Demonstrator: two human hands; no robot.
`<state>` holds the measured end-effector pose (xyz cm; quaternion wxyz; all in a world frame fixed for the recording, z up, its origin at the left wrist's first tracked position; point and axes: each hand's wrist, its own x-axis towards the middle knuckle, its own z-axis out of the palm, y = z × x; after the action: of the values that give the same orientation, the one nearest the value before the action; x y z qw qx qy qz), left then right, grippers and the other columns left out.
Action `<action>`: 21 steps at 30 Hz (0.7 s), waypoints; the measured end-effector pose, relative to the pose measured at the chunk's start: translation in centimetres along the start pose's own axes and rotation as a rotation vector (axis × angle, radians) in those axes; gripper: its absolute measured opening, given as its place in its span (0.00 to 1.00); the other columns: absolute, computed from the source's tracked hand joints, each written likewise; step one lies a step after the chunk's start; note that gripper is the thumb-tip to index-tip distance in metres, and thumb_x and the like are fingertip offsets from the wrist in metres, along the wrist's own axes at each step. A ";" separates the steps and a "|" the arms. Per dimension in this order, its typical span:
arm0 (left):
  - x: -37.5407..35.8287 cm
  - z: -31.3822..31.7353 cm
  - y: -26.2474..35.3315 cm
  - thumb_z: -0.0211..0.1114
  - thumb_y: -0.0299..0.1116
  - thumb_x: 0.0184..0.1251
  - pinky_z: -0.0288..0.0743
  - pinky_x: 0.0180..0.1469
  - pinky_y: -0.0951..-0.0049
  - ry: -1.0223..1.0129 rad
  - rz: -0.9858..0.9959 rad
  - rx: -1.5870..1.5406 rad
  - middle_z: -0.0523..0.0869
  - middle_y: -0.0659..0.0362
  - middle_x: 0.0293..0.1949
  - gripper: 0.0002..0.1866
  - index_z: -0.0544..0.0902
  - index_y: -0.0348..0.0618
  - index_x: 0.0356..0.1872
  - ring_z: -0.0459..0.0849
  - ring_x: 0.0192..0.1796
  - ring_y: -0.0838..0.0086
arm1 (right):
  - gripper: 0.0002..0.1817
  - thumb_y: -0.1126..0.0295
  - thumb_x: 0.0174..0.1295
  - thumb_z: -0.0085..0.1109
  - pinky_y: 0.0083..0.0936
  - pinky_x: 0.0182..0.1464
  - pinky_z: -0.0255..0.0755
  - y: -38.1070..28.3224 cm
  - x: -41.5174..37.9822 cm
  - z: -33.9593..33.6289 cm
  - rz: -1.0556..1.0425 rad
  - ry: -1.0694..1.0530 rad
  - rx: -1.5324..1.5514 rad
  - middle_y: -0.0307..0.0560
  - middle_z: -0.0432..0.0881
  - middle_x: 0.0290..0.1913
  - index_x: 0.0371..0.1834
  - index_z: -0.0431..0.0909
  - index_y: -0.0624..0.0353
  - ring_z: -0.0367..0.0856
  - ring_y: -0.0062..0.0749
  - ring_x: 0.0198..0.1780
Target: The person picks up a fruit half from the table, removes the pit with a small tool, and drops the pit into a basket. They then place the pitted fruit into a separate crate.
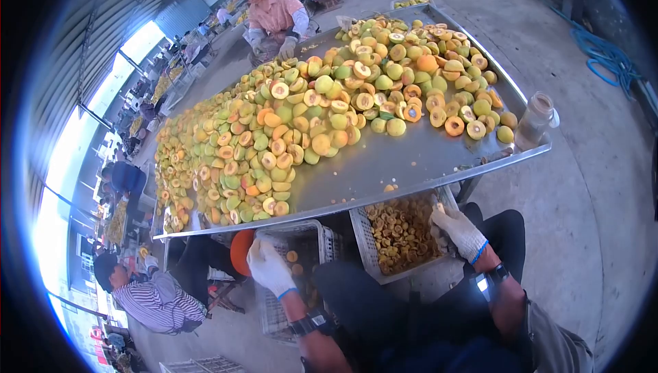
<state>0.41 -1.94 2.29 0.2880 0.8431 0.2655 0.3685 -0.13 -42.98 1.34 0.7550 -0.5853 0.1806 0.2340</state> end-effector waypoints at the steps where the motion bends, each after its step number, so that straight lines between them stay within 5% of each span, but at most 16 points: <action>1: 0.6 1.2 0.3 0.62 0.36 0.73 0.77 0.59 0.56 0.005 -0.003 -0.002 0.89 0.42 0.49 0.18 0.88 0.29 0.50 0.86 0.51 0.49 | 0.14 0.53 0.75 0.58 0.19 0.21 0.66 0.1 0.7 -0.1 0.001 0.012 -0.032 0.34 0.75 0.25 0.40 0.74 0.52 0.73 0.18 0.21; 3: 2.0 5.1 0.8 0.62 0.36 0.73 0.77 0.59 0.56 -0.128 0.078 -0.040 0.89 0.42 0.49 0.18 0.87 0.30 0.51 0.86 0.51 0.49 | 0.14 0.53 0.74 0.61 0.19 0.23 0.68 0.1 2.8 -0.5 0.000 0.021 -0.067 0.33 0.75 0.26 0.43 0.75 0.52 0.73 0.17 0.23; 5: 3.2 9.7 1.7 0.63 0.36 0.72 0.77 0.56 0.55 -0.163 0.101 -0.102 0.89 0.42 0.45 0.17 0.87 0.31 0.50 0.87 0.50 0.49 | 0.14 0.57 0.69 0.66 0.24 0.32 0.73 -0.1 5.1 -1.3 -0.427 0.098 -0.289 0.36 0.79 0.28 0.44 0.79 0.56 0.77 0.20 0.29; 8: 5.5 15.6 4.2 0.63 0.40 0.74 0.78 0.44 0.58 -0.383 0.042 -0.208 0.89 0.45 0.38 0.19 0.87 0.32 0.50 0.85 0.37 0.58 | 0.15 0.61 0.63 0.68 0.31 0.39 0.76 -4.7 7.9 -3.1 -0.586 0.346 -0.532 0.42 0.84 0.32 0.45 0.82 0.61 0.81 0.24 0.36; 11: 7.1 23.5 4.1 0.62 0.45 0.76 0.77 0.36 0.63 -0.463 -0.031 -0.465 0.89 0.49 0.36 0.23 0.85 0.34 0.56 0.79 0.30 0.67 | 0.17 0.62 0.62 0.67 0.38 0.44 0.78 -10.0 12.4 -6.4 -0.480 0.476 -0.595 0.55 0.87 0.35 0.47 0.82 0.63 0.85 0.38 0.37; 13: 8.0 27.4 4.7 0.63 0.52 0.74 0.81 0.43 0.60 -0.467 -0.151 -0.511 0.90 0.46 0.41 0.28 0.85 0.37 0.60 0.85 0.38 0.61 | 0.17 0.61 0.63 0.65 0.42 0.47 0.78 -11.9 17.2 -9.9 -0.563 0.632 -0.793 0.61 0.87 0.35 0.48 0.83 0.63 0.87 0.52 0.40; 15: 8.5 30.6 5.6 0.63 0.60 0.71 0.82 0.52 0.54 -0.280 0.001 0.083 0.87 0.40 0.51 0.35 0.82 0.40 0.67 0.87 0.51 0.50 | 0.18 0.60 0.64 0.64 0.46 0.49 0.77 -13.6 20.7 -12.5 -0.701 0.780 -0.933 0.64 0.87 0.37 0.49 0.83 0.62 0.86 0.62 0.44; 16: 8.0 29.9 8.6 0.63 0.67 0.68 0.79 0.60 0.47 -0.278 -0.113 0.091 0.81 0.32 0.58 0.41 0.79 0.42 0.70 0.82 0.59 0.39 | 0.18 0.59 0.64 0.63 0.48 0.50 0.77 -14.6 22.4 -13.4 -0.741 0.817 -0.962 0.64 0.87 0.38 0.50 0.83 0.61 0.85 0.65 0.46; 21: 8.6 32.7 8.5 0.63 0.69 0.67 0.77 0.61 0.46 -0.130 -0.218 0.132 0.78 0.32 0.59 0.46 0.76 0.39 0.72 0.83 0.56 0.37 | 0.23 0.54 0.65 0.59 0.50 0.55 0.77 -17.0 30.6 -15.9 -0.520 0.860 -1.078 0.63 0.88 0.44 0.56 0.83 0.56 0.86 0.64 0.51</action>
<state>32.77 -11.60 -6.27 0.2871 0.8484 0.3599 0.2613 34.77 -57.47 -5.79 0.2561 -0.9392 0.1757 -0.1464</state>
